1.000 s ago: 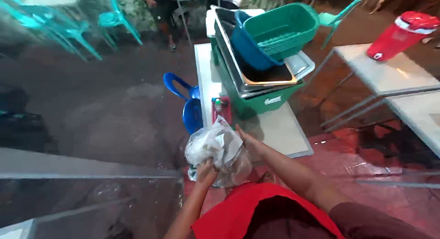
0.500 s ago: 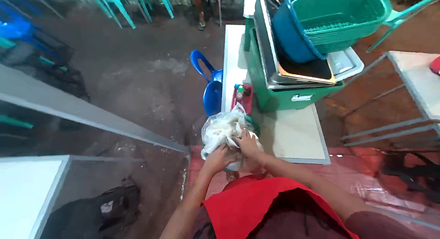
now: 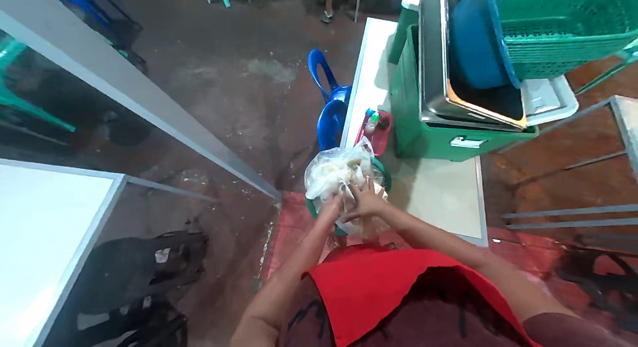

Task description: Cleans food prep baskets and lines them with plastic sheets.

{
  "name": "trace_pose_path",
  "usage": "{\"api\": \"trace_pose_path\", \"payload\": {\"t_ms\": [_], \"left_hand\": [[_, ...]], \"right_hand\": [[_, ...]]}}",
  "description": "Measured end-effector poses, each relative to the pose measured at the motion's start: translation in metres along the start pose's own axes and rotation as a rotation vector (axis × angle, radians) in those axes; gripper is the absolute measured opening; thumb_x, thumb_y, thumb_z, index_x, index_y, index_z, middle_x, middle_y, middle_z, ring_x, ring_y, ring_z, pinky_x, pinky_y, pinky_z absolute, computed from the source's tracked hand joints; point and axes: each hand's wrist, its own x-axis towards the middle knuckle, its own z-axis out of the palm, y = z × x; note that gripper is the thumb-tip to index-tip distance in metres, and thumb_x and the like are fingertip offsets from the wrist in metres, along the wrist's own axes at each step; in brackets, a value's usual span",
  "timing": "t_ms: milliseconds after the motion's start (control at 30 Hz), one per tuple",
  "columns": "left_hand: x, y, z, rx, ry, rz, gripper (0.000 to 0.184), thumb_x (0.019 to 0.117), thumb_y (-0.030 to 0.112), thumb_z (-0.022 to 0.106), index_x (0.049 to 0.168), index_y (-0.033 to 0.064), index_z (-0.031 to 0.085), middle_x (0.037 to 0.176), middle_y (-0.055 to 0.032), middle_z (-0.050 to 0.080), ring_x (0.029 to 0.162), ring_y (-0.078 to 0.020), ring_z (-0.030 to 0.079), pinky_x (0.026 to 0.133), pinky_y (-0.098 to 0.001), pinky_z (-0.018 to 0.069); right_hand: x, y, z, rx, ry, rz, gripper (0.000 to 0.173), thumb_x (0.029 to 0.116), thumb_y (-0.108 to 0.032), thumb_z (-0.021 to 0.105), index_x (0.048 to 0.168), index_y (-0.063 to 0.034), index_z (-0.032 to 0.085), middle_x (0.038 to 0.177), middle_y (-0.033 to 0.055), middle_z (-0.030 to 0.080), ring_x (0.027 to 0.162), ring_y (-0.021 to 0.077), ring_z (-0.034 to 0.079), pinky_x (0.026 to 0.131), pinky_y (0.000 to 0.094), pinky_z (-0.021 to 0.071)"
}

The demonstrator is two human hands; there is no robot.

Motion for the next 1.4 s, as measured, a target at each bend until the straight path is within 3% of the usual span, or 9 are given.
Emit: {"api": "trace_pose_path", "payload": {"t_ms": [167, 300, 433, 567, 767, 967, 1100, 1233, 1400], "left_hand": [[-0.001, 0.010, 0.028, 0.011, -0.155, 0.030, 0.058, 0.1106, 0.039, 0.041, 0.156, 0.0033, 0.033, 0.155, -0.0206, 0.044, 0.141, -0.0300, 0.047, 0.115, -0.0485, 0.0416], [-0.021, 0.008, -0.008, 0.255, -0.081, 0.167, 0.043, 0.1093, 0.027, 0.046, 0.143, 0.0017, 0.055, 0.142, -0.0163, 0.060, 0.129, -0.0258, 0.058, 0.108, -0.0442, 0.0464], [-0.001, -0.048, -0.066, 0.427, 0.295, 0.192, 0.071, 0.0975, 0.032, 0.069, 0.152, -0.0033, 0.040, 0.152, -0.0301, 0.043, 0.139, -0.0391, 0.047, 0.114, -0.0501, 0.0419], [0.018, -0.067, -0.055, 0.232, 0.179, 0.076, 0.088, 0.0965, 0.028, 0.072, 0.159, -0.0032, 0.018, 0.147, -0.0295, 0.048, 0.126, -0.0347, 0.059, 0.102, -0.0469, 0.0528], [0.037, -0.043, -0.053, 0.603, 0.319, 0.290, 0.097, 0.0903, 0.039, 0.076, 0.159, -0.0048, 0.024, 0.160, -0.0317, 0.030, 0.146, -0.0444, 0.037, 0.119, -0.0556, 0.0341], [0.077, 0.012, -0.017, 0.935, 0.111, 0.381, 0.074, 0.0935, 0.050, 0.069, 0.141, -0.0043, 0.055, 0.166, -0.0248, 0.025, 0.156, -0.0428, 0.015, 0.125, -0.0637, 0.0117], [0.050, 0.026, 0.050, 0.778, -0.150, 0.243, 0.077, 0.0974, 0.039, 0.067, 0.156, 0.0015, 0.033, 0.142, -0.0286, 0.055, 0.130, -0.0407, 0.056, 0.109, -0.0585, 0.0446], [0.042, 0.007, 0.088, 0.607, -0.257, 0.300, 0.075, 0.0951, 0.017, 0.067, 0.156, -0.0036, 0.028, 0.157, -0.0293, 0.036, 0.143, -0.0360, 0.043, 0.117, -0.0496, 0.0377], [0.021, 0.011, 0.114, 0.957, -0.332, 0.327, 0.064, 0.0985, 0.023, 0.062, 0.152, -0.0046, 0.039, 0.157, -0.0285, 0.038, 0.144, -0.0377, 0.042, 0.117, -0.0509, 0.0386]], "right_hand": [[0.015, 0.000, 0.027, -0.050, 0.229, 0.019, 0.070, 0.0949, -0.030, 0.067, 0.153, 0.0008, 0.043, 0.164, 0.0342, 0.019, 0.154, 0.0531, 0.012, 0.112, 0.0808, 0.0178], [0.021, 0.028, -0.002, 0.087, 0.301, 0.022, 0.049, 0.0907, -0.016, 0.072, 0.134, 0.0022, 0.062, 0.151, 0.0299, 0.046, 0.139, 0.0475, 0.045, 0.109, 0.0662, 0.0397], [0.004, 0.065, -0.023, 0.424, 0.440, 0.033, 0.066, 0.0871, -0.021, 0.081, 0.142, 0.0002, 0.052, 0.138, 0.0270, 0.059, 0.125, 0.0439, 0.060, 0.103, 0.0644, 0.0482], [-0.045, 0.094, -0.042, 0.673, 0.539, -0.015, 0.063, 0.0854, -0.015, 0.084, 0.138, 0.0043, 0.055, 0.128, 0.0261, 0.065, 0.121, 0.0359, 0.064, 0.107, 0.0560, 0.0485], [-0.083, 0.148, -0.032, 1.003, 0.658, -0.181, 0.054, 0.0810, 0.004, 0.076, 0.131, 0.0016, 0.058, 0.116, 0.0134, 0.069, 0.105, 0.0148, 0.068, 0.092, 0.0370, 0.0585], [-0.059, 0.153, -0.021, 0.882, 0.698, -0.060, 0.051, 0.0831, -0.008, 0.082, 0.129, 0.0021, 0.062, 0.119, 0.0187, 0.069, 0.110, 0.0234, 0.068, 0.098, 0.0458, 0.0561], [-0.033, 0.122, -0.011, 0.787, 0.689, 0.207, 0.067, 0.0873, -0.022, 0.081, 0.141, 0.0051, 0.051, 0.130, 0.0280, 0.063, 0.121, 0.0390, 0.063, 0.105, 0.0579, 0.0494], [-0.028, 0.099, -0.016, 0.826, 0.514, 0.193, 0.062, 0.0909, -0.025, 0.078, 0.141, 0.0024, 0.054, 0.137, 0.0268, 0.060, 0.129, 0.0373, 0.058, 0.110, 0.0550, 0.0455], [-0.024, 0.091, -0.026, 0.749, 0.397, 0.267, 0.100, 0.0773, -0.048, 0.088, 0.149, 0.0035, 0.041, 0.144, 0.0267, 0.053, 0.136, 0.0366, 0.051, 0.114, 0.0540, 0.0422]]}}
